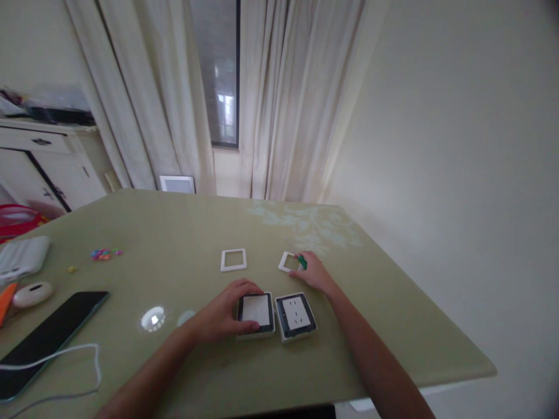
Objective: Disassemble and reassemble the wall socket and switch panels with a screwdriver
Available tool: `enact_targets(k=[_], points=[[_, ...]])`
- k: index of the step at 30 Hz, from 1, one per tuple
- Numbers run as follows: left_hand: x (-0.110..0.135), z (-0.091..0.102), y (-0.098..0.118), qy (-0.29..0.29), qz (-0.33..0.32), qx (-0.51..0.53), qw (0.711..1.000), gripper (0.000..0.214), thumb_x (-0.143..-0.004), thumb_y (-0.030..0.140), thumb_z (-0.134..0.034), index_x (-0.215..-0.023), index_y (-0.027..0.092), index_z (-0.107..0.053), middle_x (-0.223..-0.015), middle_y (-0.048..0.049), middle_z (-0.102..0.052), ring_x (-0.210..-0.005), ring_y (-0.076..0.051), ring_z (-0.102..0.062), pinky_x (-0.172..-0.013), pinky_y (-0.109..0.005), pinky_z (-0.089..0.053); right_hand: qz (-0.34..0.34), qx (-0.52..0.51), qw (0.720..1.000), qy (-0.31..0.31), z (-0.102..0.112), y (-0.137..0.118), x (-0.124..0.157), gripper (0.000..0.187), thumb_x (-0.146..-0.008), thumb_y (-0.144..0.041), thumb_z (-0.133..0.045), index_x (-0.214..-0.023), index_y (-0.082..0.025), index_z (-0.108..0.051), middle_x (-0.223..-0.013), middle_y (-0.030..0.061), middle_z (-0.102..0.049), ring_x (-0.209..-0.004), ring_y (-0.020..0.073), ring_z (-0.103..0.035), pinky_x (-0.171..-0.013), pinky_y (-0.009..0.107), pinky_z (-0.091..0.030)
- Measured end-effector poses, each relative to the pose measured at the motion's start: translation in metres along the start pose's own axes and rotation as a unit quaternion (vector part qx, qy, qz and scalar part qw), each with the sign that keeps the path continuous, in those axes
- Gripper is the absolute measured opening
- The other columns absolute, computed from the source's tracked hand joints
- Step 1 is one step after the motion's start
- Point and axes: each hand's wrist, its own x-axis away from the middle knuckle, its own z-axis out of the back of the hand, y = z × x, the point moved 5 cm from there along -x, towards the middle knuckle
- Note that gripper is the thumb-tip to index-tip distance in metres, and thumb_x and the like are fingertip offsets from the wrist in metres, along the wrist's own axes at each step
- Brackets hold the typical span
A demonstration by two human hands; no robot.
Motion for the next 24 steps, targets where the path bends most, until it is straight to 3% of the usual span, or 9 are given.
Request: enact_targets(k=[3, 6, 8, 10, 12, 14, 18, 24], points=[[0.000, -0.005, 0.009, -0.017, -0.022, -0.045, 0.999, 0.060, -0.091, 0.040, -0.077, -0.148, 0.029, -0.060, -0.150, -0.0100, -0.060, -0.140, -0.032, -0.056, -0.123, -0.047, -0.043, 0.018, -0.027, 0.999, 0.009, 0.009, -0.012, 0.011, 0.048, -0.094, -0.050, -0.065, -0.127, -0.016, -0.073, -0.119, 0.0135, -0.072, -0.109, 0.0290, -0.067, -0.101, 0.043, -0.051], [-0.006, -0.013, 0.021, -0.017, -0.028, -0.127, 0.991, 0.070, -0.091, 0.042, -0.077, -0.154, 0.026, -0.053, -0.152, -0.0126, -0.060, -0.141, -0.036, -0.053, -0.124, -0.051, -0.040, 0.055, -0.062, 0.996, -0.033, 0.024, -0.036, 0.024, 0.053, -0.106, -0.046, -0.043, -0.142, -0.018, -0.069, -0.098, 0.0074, -0.077, -0.080, 0.0218, -0.069, -0.080, 0.035, -0.055], [-0.010, -0.018, 0.027, -0.007, -0.017, -0.165, 0.986, 0.068, -0.089, 0.048, -0.079, -0.149, 0.023, -0.056, -0.148, -0.0144, -0.063, -0.137, -0.038, -0.056, -0.122, -0.055, -0.041, 0.087, -0.073, 0.991, -0.070, 0.037, -0.057, 0.036, 0.049, -0.103, -0.047, -0.053, -0.140, -0.021, -0.072, -0.090, 0.0039, -0.078, -0.074, 0.0198, -0.068, -0.075, 0.032, -0.053], [-0.010, -0.018, 0.030, -0.008, -0.001, -0.169, 0.986, 0.062, -0.088, 0.046, -0.079, -0.142, 0.023, -0.059, -0.143, -0.0144, -0.065, -0.132, -0.037, -0.059, -0.119, -0.054, -0.044, 0.120, -0.072, 0.987, -0.084, 0.054, -0.077, 0.049, 0.041, -0.100, -0.045, -0.063, -0.133, -0.025, -0.076, -0.099, 0.0033, -0.081, -0.083, 0.0204, -0.071, -0.080, 0.032, -0.052], [-0.008, -0.014, 0.030, -0.022, 0.018, -0.150, 0.988, 0.058, -0.086, 0.039, -0.078, -0.138, 0.023, -0.058, -0.140, -0.0132, -0.066, -0.130, -0.036, -0.060, -0.116, -0.051, -0.046, 0.171, -0.026, 0.982, -0.076, 0.070, -0.096, 0.062, 0.029, -0.098, -0.039, -0.069, -0.121, -0.025, -0.081, -0.110, 0.0046, -0.082, -0.096, 0.0227, -0.073, -0.089, 0.033, -0.051], [-0.003, -0.008, 0.030, -0.038, 0.034, -0.138, 0.989, 0.060, -0.082, 0.033, -0.078, -0.137, 0.024, -0.057, -0.139, -0.0121, -0.066, -0.131, -0.035, -0.060, -0.116, -0.051, -0.046, 0.201, 0.043, 0.973, -0.101, 0.078, -0.109, 0.073, 0.023, -0.097, -0.035, -0.072, -0.114, -0.025, -0.084, -0.106, 0.0060, -0.083, -0.094, 0.0232, -0.074, -0.088, 0.034, -0.051], [0.001, -0.002, 0.029, -0.031, 0.025, -0.162, 0.986, 0.061, -0.081, 0.029, -0.075, -0.140, 0.024, -0.056, -0.140, -0.0110, -0.066, -0.134, -0.036, -0.059, -0.119, -0.053, -0.041, 0.247, 0.125, 0.942, -0.189, 0.070, -0.130, 0.089, 0.020, -0.096, -0.026, -0.074, -0.112, -0.020, -0.084, -0.106, 0.0085, -0.082, -0.095, 0.0225, -0.074, -0.087, 0.032, -0.049], [-0.002, -0.017, 0.021, 0.026, -0.008, -0.223, 0.974, 0.046, -0.091, 0.040, -0.071, -0.134, 0.024, -0.062, -0.129, -0.0114, -0.072, -0.120, -0.036, -0.065, -0.108, -0.053, -0.045, 0.253, 0.149, 0.920, -0.260, 0.047, -0.148, 0.090, 0.018, -0.094, -0.019, -0.076, -0.109, -0.018, -0.085, -0.101, 0.0072, -0.082, -0.093, 0.0211, -0.074, -0.086, 0.029, -0.048]])
